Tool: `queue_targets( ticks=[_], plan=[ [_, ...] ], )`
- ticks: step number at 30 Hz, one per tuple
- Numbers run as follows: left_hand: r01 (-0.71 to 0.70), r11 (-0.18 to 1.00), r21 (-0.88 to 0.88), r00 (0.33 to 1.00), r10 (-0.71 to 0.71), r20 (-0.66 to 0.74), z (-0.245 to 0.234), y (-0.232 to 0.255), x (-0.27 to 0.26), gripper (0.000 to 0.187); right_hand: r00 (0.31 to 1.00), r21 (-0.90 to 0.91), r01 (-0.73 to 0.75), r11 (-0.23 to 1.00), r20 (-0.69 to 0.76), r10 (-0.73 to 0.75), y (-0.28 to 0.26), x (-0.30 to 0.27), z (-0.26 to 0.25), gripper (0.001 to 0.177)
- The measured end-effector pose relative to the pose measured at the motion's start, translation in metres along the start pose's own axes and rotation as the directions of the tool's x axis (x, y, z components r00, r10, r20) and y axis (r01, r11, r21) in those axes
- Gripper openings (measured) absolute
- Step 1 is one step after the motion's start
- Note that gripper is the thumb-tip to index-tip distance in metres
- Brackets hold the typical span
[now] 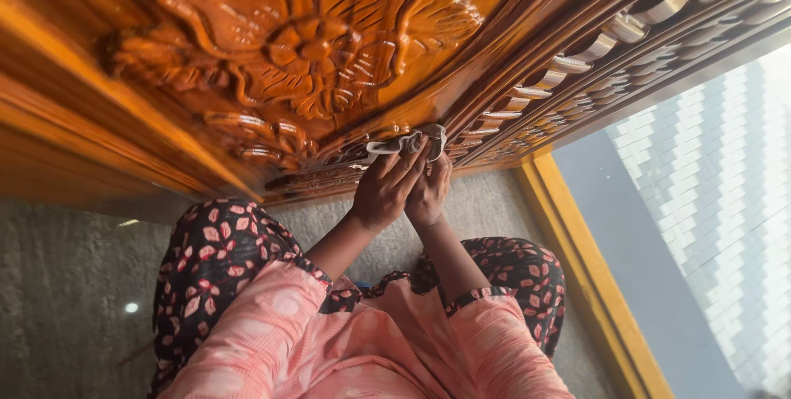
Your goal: The person sits on the floor and wipes a wooden door with a cloth, focusing on the carved floral patterns and the brass handle. They move the cloth over the surface repeatedly, cleaning the details of the carvings and the flat areas around them.
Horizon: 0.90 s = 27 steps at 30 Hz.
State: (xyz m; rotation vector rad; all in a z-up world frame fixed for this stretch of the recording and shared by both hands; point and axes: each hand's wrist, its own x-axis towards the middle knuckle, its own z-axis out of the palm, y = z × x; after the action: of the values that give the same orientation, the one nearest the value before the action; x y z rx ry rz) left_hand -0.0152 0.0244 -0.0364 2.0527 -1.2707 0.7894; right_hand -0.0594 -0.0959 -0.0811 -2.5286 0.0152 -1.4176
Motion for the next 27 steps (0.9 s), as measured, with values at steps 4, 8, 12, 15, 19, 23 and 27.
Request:
queue_targets(
  ticks=[4, 8, 12, 15, 19, 23, 27],
  plan=[
    [0.029, 0.999, -0.037, 0.999, -0.029, 0.013, 0.001, 0.001, -0.007, 0.043, 0.994, 0.021, -0.076, 0.997, 0.076, 0.074, 0.0, -0.018, 0.003, 0.051],
    [0.055, 0.994, -0.09, 0.998, -0.054, 0.014, 0.005, 0.003, -0.023, 0.043, 0.978, 0.191, -0.196, 0.962, 0.106, 0.178, -0.003, -0.045, 0.012, 0.051],
    [0.206, 0.97, -0.131, 0.975, -0.191, 0.115, 0.019, 0.004, -0.041, 0.04, 0.954, 0.065, -0.223, 0.973, 0.218, 0.204, -0.002, -0.072, 0.027, 0.041],
    [0.386, 0.915, -0.116, 0.916, -0.366, 0.164, 0.009, 0.009, -0.069, 0.046, 0.924, 0.068, -0.149, 0.987, 0.366, 0.114, -0.021, -0.074, 0.022, 0.039],
    [0.471, 0.858, -0.205, 0.882, -0.457, 0.114, -0.027, 0.013, -0.08, 0.059, 0.861, 0.116, -0.285, 0.951, 0.468, 0.201, -0.056, -0.049, -0.007, 0.033],
    [0.278, 0.922, -0.271, 0.931, -0.329, -0.162, -0.1, 0.023, -0.048, 0.059, 0.992, 0.232, -0.077, 0.97, 0.117, 0.05, -0.102, 0.019, -0.05, 0.032],
    [0.099, 0.978, -0.186, 0.957, -0.144, -0.251, -0.191, 0.031, 0.019, 0.064, 0.983, 0.233, 0.099, 0.968, -0.175, -0.059, -0.134, 0.114, -0.096, 0.033]
  ],
)
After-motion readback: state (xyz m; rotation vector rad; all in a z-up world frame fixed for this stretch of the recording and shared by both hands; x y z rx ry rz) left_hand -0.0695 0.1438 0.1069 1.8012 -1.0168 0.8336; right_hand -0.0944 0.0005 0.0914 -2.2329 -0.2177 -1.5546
